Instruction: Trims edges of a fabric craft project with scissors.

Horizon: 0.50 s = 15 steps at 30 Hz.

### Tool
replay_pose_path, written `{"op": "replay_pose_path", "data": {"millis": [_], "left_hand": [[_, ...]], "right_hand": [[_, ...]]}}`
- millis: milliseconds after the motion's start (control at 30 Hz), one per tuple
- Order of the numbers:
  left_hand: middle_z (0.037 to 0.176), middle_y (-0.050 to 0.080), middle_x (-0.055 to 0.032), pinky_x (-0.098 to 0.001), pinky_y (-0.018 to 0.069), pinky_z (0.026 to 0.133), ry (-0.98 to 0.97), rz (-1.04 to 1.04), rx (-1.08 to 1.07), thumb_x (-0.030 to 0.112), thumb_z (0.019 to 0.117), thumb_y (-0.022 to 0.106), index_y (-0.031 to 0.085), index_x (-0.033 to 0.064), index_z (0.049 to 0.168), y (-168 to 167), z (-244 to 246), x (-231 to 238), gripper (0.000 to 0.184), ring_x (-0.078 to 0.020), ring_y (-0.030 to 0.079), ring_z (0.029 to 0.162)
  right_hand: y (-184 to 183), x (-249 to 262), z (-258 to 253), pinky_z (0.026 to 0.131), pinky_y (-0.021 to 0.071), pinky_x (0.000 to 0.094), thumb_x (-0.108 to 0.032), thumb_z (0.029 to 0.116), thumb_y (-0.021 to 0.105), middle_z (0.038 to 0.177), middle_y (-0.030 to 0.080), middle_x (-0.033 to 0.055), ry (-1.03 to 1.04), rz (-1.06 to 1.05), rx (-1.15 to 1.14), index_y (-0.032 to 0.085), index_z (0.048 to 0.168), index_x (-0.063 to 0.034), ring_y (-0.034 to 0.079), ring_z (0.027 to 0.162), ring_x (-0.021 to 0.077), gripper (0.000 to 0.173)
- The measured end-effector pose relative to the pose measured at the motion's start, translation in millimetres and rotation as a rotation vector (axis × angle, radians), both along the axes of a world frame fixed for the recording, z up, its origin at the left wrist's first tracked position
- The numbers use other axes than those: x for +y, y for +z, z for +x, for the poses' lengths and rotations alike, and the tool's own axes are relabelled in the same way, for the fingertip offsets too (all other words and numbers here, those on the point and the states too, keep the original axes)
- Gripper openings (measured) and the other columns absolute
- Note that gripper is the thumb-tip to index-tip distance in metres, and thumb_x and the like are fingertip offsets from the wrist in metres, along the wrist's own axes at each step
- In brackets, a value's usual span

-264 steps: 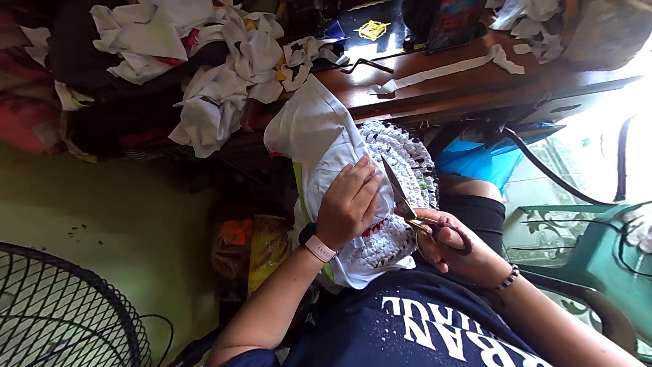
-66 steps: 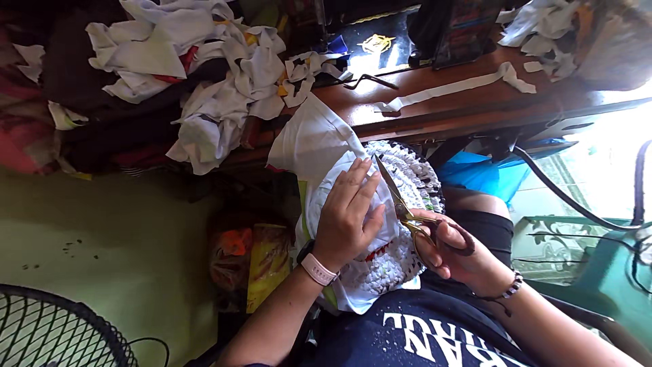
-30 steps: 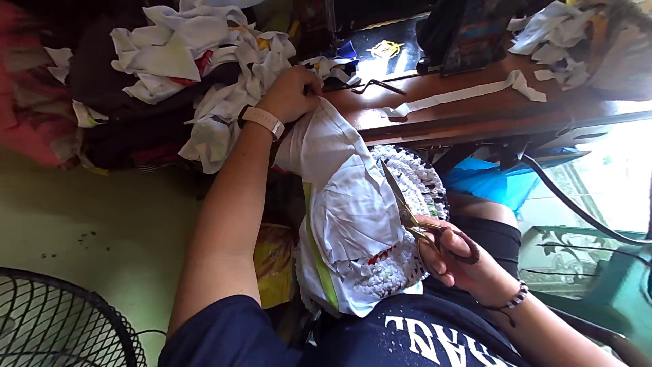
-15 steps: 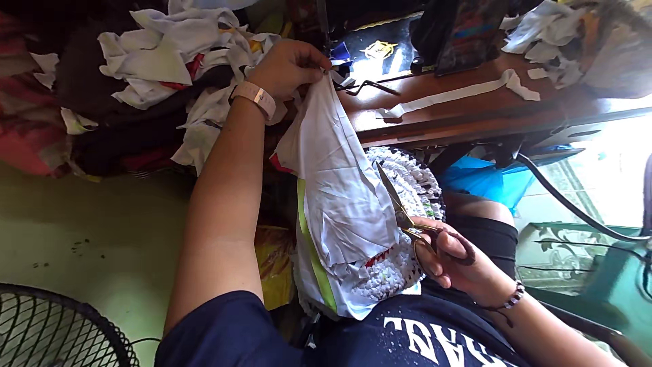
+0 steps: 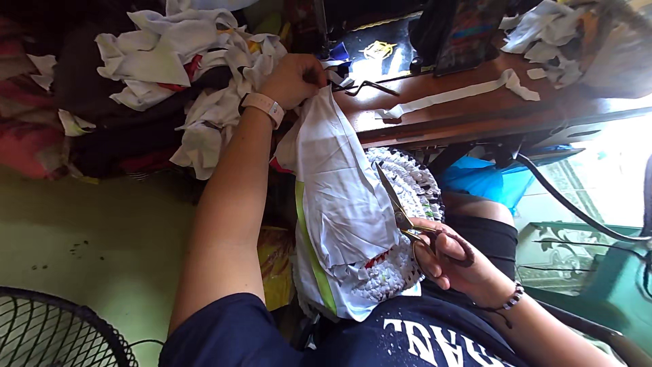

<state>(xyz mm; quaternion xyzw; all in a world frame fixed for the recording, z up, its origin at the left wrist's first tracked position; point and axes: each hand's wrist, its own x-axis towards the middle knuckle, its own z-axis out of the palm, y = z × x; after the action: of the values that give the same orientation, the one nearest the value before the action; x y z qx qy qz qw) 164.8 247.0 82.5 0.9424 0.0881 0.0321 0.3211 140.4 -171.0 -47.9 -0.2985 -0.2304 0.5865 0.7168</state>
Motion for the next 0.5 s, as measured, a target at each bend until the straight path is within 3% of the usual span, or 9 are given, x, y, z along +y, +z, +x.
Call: {"op": "replay_pose_path", "data": {"millis": [167,367,500], "left_hand": [[0.093,0.068,-0.0102,-0.0335,0.0533,0.079,0.002,0.068,-0.043,0.0,0.094,0.065,0.069,-0.0008,0.099,-0.3,-1.3,0.8,0.006,-0.0132,0.063,0.082],[0.091,0.068,-0.0073,-0.0277,0.0525,0.076,-0.002,0.022,-0.125,0.0,0.0935,0.065,0.068,0.0002,0.098,-3.4,1.2,1.3,0.006,-0.0084,0.062,0.079],[0.097,0.068,-0.0121,-0.0324,0.0538,0.083,0.001,0.037,-0.093,-0.003,0.0917,0.065,0.065,-0.0022,0.105,-6.0,2.7,0.2,0.013,-0.0137,0.064,0.087]], "right_hand": [[0.6,0.0,-0.7,0.046,0.0526,0.0165,-0.05,0.0942,0.069,0.069,0.067,-0.0046,-0.006,-0.001,0.005,0.066,0.128,-0.0167,0.062,0.051,0.0019,0.047],[0.8,0.4,-0.4,0.046,0.0525,0.017,-0.05,0.0938,0.069,0.069,0.066,-0.0047,-0.004,-0.003,-0.005,0.066,0.127,-0.0167,0.062,0.051,0.0022,0.047],[0.7,0.5,-0.1,0.046,0.0527,0.0166,-0.05,0.0944,0.068,0.069,0.067,-0.0049,0.0,0.004,-0.002,0.066,0.128,-0.0168,0.062,0.052,0.002,0.047]]}}
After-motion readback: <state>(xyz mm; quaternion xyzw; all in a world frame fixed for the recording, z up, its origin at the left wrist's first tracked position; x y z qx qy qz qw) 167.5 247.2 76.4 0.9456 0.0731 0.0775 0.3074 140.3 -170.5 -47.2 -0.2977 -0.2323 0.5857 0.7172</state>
